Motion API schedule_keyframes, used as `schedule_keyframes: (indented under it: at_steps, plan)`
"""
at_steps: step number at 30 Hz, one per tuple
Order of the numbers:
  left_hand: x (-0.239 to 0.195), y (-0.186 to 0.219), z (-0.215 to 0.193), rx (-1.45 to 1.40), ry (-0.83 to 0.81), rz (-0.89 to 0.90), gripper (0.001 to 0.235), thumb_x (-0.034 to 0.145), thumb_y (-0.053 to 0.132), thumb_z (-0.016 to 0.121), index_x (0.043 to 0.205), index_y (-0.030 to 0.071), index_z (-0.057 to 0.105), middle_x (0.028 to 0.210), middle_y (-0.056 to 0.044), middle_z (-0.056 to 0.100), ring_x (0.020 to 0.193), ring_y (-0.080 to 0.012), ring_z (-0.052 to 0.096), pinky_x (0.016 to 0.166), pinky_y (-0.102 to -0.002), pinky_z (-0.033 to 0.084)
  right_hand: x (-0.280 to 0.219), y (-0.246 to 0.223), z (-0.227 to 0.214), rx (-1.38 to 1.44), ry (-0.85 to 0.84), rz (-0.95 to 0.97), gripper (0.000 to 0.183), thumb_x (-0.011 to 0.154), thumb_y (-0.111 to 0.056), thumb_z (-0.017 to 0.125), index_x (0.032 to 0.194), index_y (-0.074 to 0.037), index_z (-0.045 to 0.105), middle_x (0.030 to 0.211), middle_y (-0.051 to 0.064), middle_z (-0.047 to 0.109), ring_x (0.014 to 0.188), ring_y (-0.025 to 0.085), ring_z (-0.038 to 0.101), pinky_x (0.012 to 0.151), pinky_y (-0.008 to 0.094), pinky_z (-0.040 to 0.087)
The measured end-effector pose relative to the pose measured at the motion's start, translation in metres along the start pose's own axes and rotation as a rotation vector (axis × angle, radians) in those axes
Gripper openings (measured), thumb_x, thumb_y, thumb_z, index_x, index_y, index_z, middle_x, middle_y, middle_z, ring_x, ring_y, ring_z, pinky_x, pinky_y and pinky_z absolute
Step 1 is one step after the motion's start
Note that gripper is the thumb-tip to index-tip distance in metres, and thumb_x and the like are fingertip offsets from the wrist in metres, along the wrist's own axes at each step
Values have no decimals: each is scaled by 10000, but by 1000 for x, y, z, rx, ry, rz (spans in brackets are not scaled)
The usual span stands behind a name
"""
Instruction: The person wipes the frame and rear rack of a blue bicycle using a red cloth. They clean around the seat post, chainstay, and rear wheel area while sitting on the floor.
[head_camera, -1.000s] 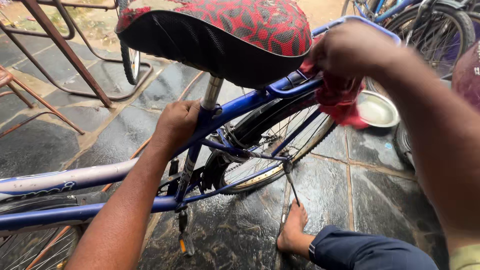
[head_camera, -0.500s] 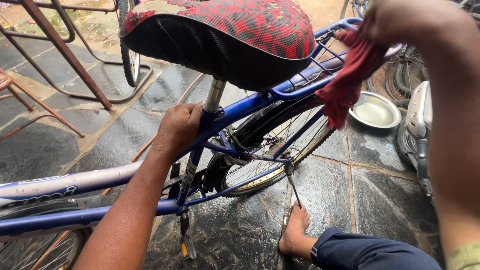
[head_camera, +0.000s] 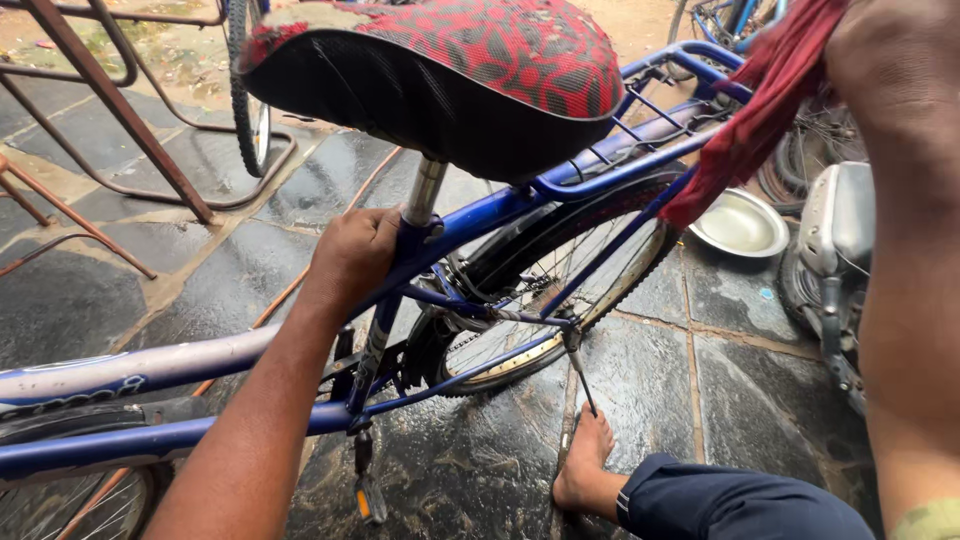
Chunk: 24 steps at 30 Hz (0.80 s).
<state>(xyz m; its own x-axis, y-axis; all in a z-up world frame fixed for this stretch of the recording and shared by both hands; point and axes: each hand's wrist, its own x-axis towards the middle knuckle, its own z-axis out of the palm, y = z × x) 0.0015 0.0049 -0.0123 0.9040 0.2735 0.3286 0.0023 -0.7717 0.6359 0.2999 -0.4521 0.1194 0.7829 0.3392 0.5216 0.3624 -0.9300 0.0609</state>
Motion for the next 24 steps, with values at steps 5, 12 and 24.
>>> schedule_keyframes:
  at_steps: [5, 12, 24]
  plan:
    - [5, 1, 1, 44, -42, -43, 489, 1021, 404, 407, 1013, 107, 796, 819, -201, 745, 779, -366, 727, 839, -466, 539, 12, -37, 13, 350, 522, -72, 170, 1013, -152, 655, 1017, 11, 704, 874, 186, 709, 762, 347, 711, 657, 437, 552]
    - [7, 3, -3, -26, -46, -90, 471, 1004, 407, 470, 1001, 38, 763, 782, -215, 721, 718, -361, 690, 752, -474, 533, 39, -78, 56, -77, 65, -24, 425, 873, -331, 718, 1164, -22, 706, 1229, 237, 678, 1126, 427, 642, 925, 506, 519]
    - [6, 6, -2, 30, -115, -170, 525, 1037, 441, 438, 922, 74, 796, 687, -183, 726, 661, -307, 719, 724, -457, 565, 14, -6, -1, -4, -515, 113, 369, 908, -366, 669, 1106, -75, 780, 941, 179, 801, 892, 357, 768, 836, 457, 581]
